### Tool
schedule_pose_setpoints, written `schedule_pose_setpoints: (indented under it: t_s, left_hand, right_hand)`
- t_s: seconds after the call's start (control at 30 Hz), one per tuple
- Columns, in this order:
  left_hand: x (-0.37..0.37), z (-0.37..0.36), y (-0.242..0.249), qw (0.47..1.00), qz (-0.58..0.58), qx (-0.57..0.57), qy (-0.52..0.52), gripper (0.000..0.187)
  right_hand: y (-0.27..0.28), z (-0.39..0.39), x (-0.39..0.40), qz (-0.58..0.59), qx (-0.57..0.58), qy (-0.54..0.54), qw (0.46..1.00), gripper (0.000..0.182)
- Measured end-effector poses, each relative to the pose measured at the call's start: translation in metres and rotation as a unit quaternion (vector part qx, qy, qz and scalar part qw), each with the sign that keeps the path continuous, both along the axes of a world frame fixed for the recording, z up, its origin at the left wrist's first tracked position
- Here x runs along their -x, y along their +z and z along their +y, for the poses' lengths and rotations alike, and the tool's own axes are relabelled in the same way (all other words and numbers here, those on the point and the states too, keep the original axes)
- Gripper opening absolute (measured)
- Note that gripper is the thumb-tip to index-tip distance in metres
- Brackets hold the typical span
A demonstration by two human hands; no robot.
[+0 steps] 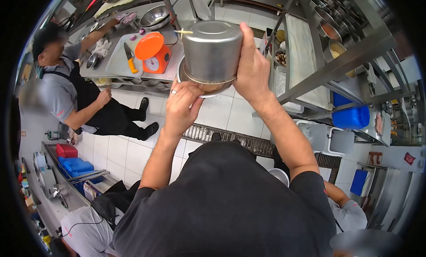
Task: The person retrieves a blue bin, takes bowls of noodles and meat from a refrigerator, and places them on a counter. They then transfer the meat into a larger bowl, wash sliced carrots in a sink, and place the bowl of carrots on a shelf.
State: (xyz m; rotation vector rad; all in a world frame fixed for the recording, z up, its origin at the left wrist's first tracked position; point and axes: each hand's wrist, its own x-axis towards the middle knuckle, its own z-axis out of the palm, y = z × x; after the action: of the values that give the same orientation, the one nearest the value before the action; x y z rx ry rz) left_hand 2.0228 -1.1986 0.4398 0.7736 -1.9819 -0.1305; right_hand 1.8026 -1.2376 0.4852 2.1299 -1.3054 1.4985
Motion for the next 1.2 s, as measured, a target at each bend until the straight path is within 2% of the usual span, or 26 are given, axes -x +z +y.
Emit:
schedule_pose_setpoints:
  t_s: [0.13, 0.23, 0.33, 0.43, 0.47, 0.5, 0.53, 0.57, 0.6, 0.7, 0.9, 1.07, 1.2]
  left_hand:
    - [0.011, 0.003, 0.002, 1.000, -0.013, -0.003, 0.002, 0.027]
    - [0.023, -0.001, 0.002, 1.000, -0.019, -0.005, -0.010, 0.026]
    - [0.033, 0.006, 0.003, 0.998, -0.052, -0.020, -0.003, 0.026]
    - [0.038, 0.005, -0.012, 0.998, -0.048, -0.023, -0.024, 0.026]
    - [0.041, 0.004, -0.016, 0.998, -0.026, -0.033, -0.048, 0.026]
    - [0.044, 0.007, -0.020, 0.998, -0.027, -0.039, -0.049, 0.026]
    - [0.047, 0.008, -0.023, 0.998, -0.027, -0.040, -0.048, 0.026]
    - [0.049, 0.009, -0.024, 0.998, -0.028, -0.041, -0.046, 0.026]
    - [0.050, 0.010, -0.024, 0.997, -0.036, -0.038, -0.051, 0.027]
    - [0.054, 0.011, -0.034, 0.998, -0.033, -0.044, -0.039, 0.027]
    - [0.053, 0.015, -0.039, 0.996, -0.054, -0.064, -0.032, 0.029]
    - [0.050, 0.035, -0.040, 0.996, -0.053, -0.070, -0.015, 0.032]
    - [0.040, 0.060, -0.044, 0.995, -0.039, -0.089, 0.016, 0.033]
  right_hand:
    - [0.002, 0.006, 0.010, -0.002, -0.155, -0.029, 0.987, 0.086]
    - [0.001, 0.008, 0.014, -0.107, -0.095, -0.008, 0.990, 0.083]
    - [-0.012, 0.002, 0.032, -0.063, -0.243, -0.085, 0.964, 0.076]
    - [-0.025, -0.002, 0.053, -0.195, -0.246, -0.069, 0.947, 0.067]
    - [-0.026, -0.007, 0.058, -0.160, -0.155, -0.081, 0.972, 0.056]
    - [-0.027, -0.001, 0.068, -0.266, -0.278, -0.039, 0.922, 0.052]
    - [-0.024, 0.003, 0.081, -0.366, -0.386, 0.007, 0.847, 0.048]
    - [-0.015, 0.008, 0.086, -0.455, -0.481, 0.056, 0.747, 0.045]
    - [-0.014, 0.014, 0.087, -0.480, -0.469, 0.058, 0.739, 0.032]
    - [-0.013, 0.028, 0.101, -0.552, -0.471, 0.094, 0.682, 0.013]
    - [-0.018, 0.058, 0.115, -0.578, -0.459, 0.089, 0.669, 0.010]
    - [-0.044, 0.083, 0.131, -0.603, -0.462, 0.087, 0.645, 0.011]
    - [-0.106, 0.087, 0.140, -0.602, -0.506, 0.049, 0.616, 0.015]
